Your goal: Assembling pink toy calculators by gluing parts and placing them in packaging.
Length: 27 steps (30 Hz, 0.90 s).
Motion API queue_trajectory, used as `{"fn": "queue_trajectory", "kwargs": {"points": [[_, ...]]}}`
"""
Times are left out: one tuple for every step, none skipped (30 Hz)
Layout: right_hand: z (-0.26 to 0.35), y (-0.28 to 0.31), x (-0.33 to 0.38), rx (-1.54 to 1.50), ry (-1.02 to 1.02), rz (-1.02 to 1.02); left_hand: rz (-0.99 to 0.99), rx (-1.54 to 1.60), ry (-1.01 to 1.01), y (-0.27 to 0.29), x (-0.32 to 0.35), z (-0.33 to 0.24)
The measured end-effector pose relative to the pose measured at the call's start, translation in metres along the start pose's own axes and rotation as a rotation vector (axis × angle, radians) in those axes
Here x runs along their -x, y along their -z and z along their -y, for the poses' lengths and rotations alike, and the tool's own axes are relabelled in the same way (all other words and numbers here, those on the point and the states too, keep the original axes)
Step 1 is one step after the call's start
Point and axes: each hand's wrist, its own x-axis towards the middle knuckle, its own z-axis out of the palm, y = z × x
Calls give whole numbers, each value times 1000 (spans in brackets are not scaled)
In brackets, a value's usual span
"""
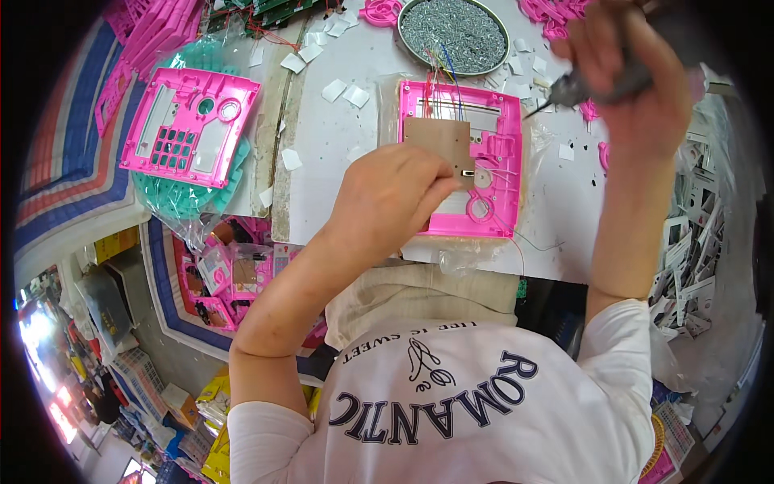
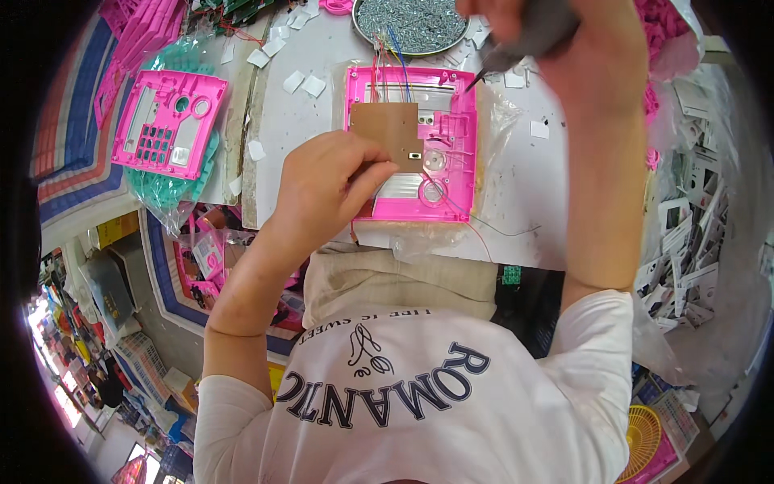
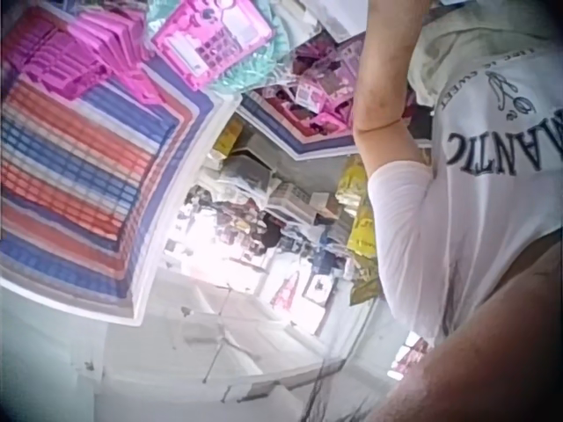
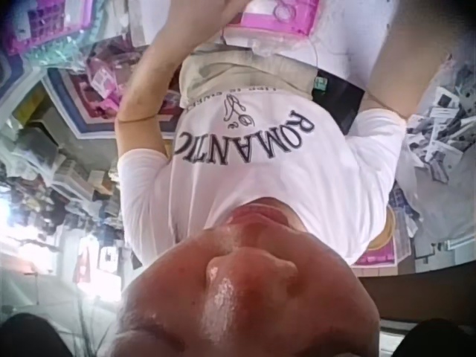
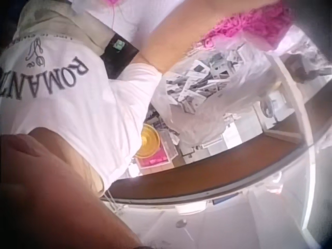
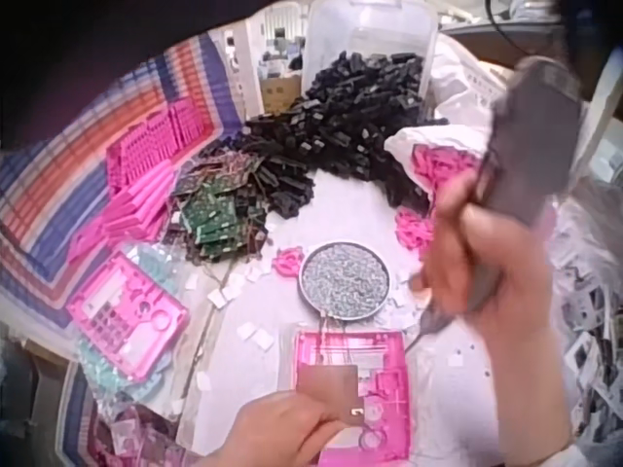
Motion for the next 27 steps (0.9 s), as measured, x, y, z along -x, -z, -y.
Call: {"fn": "queue_trajectory", "kwargs": {"points": [[-3,-15,12,-61,21,32,-33,3,-37,-1,0,-2],[-6,-28,20,-128,40,68,-68,1,-69,-1,2,-4],[0,-44,24,-134,16,99,-99,6,-102,0,3,-6],[5,-59,27,-143,-5,130,-89,21,-94,1,4,-8],[3,-62,29,-139,5,143,-78,36,-87,3,4,-9],[1,-65,32,-135,16,157,-68,51,-80,4,4,-10],[-7,-65,37,-112,60,151,-54,44,-84,5,5,-10],[-8,-64,39,-105,70,151,-41,38,-89,5,6,-9],[-9,-66,40,-98,81,148,-27,32,-94,5,6,-9],[-13,-67,40,-100,92,155,-29,30,-94,6,7,-9],[-14,-70,36,-102,81,173,-32,28,-94,7,8,-9],[-16,-74,36,-108,65,146,-35,27,-94,8,8,-8],[-15,-77,36,-107,50,110,-37,34,-102,7,7,-8],[-14,-84,41,-110,31,29,-40,42,-109,7,6,-7],[-12,-87,43,-97,22,-15,-43,49,-116,6,5,-7],[-12,-91,45,-87,14,-57,-44,46,-122,5,6,-7],[-11,-92,46,-62,17,-62,-46,43,-127,4,6,-6],[-11,-91,45,-48,31,-56,-48,41,-132,4,6,-6],[-12,-89,45,-33,43,-53,-17,80,-55,5,5,-8],[-14,-85,44,-30,66,-39,13,120,23,11,3,-12],[-17,-79,42,-19,86,-33,44,159,101,16,2,-14],[-21,-73,40,-8,104,-29,-8,238,224,21,1,-13],[-27,-65,39,10,119,-35,-59,316,347,28,1,-11],[-34,-58,37,29,134,-42,-109,395,469,32,2,-9],[-44,-55,34,-14,157,-36,-145,536,498,30,3,-4],[-50,-54,33,0,163,-27,-144,491,428,26,3,-1],[-54,-53,32,14,169,-19,-143,445,358,20,3,2]]}}
